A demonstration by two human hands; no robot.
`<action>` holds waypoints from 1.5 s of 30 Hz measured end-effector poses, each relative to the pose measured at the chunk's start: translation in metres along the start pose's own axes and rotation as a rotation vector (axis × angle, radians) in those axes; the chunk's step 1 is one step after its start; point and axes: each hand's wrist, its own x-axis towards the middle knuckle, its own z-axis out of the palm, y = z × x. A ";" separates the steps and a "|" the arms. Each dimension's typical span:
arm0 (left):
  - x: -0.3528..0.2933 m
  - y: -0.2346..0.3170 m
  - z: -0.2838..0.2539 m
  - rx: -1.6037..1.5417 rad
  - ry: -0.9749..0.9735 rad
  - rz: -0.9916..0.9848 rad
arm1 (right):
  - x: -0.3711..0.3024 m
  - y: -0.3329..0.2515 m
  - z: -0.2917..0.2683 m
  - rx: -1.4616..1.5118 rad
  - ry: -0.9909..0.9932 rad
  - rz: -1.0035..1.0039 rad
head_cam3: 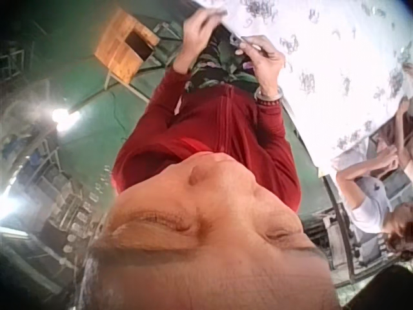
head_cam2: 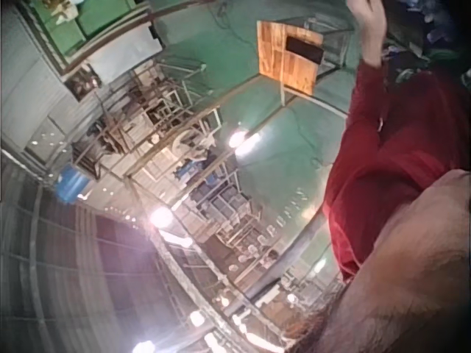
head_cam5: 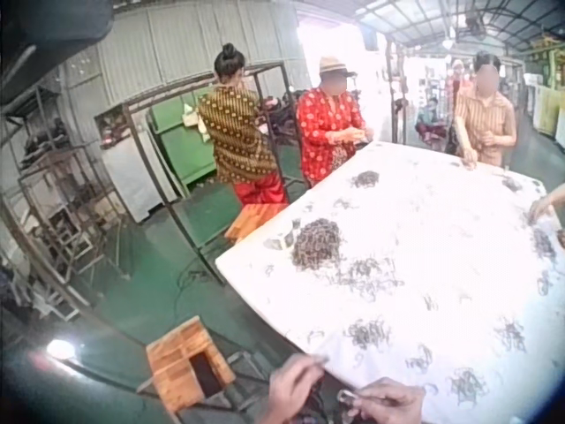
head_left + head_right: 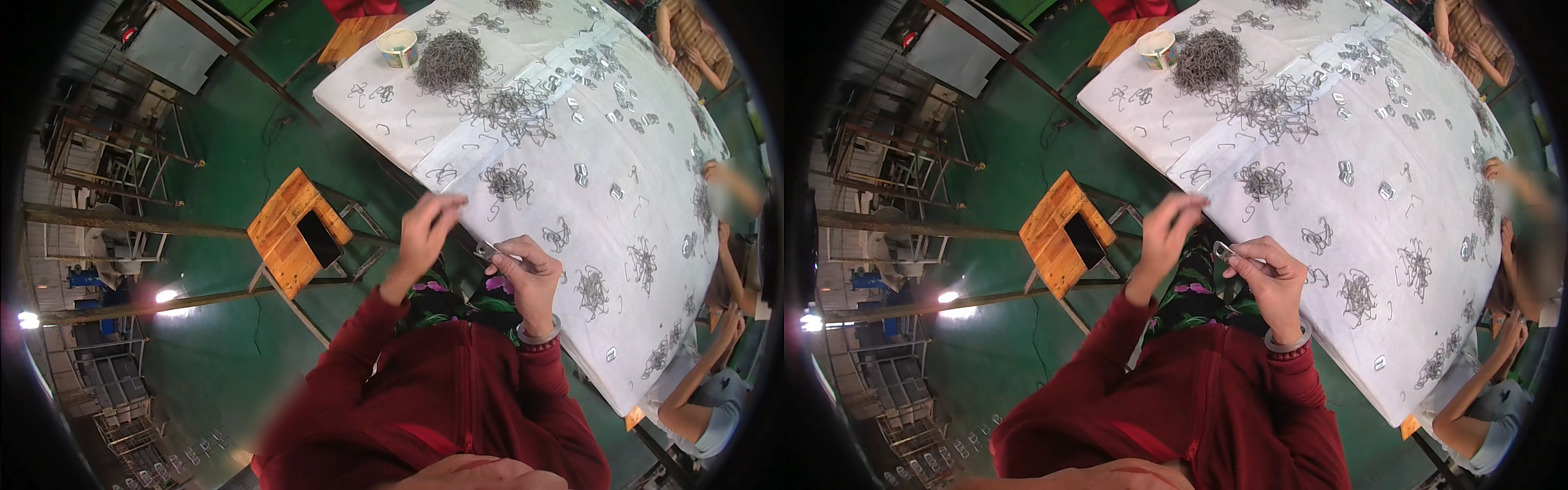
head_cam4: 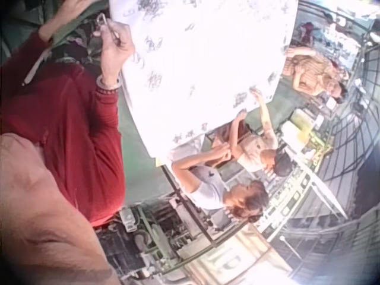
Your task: The person sits at a table and repeatedly picks up small metal clips and wire pieces, then fastens them together by hand. They place the assembled units on the table and continue the process with other pieces.
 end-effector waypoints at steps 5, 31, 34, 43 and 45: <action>0.102 -0.091 0.018 0.364 -0.076 0.094 | 0.000 -0.004 0.000 -0.063 -0.030 0.066; 0.159 -0.107 0.070 0.645 -0.296 0.231 | -0.047 -0.002 0.008 0.144 -0.187 0.118; 0.153 -0.120 0.077 0.795 -0.417 0.325 | -0.048 -0.004 0.009 0.147 -0.208 0.128; 0.111 -0.085 0.061 0.450 -0.275 0.211 | -0.041 0.006 0.008 0.173 -0.198 0.120; 0.090 -0.071 0.050 0.435 -0.263 0.173 | -0.038 0.012 0.004 0.129 -0.169 0.141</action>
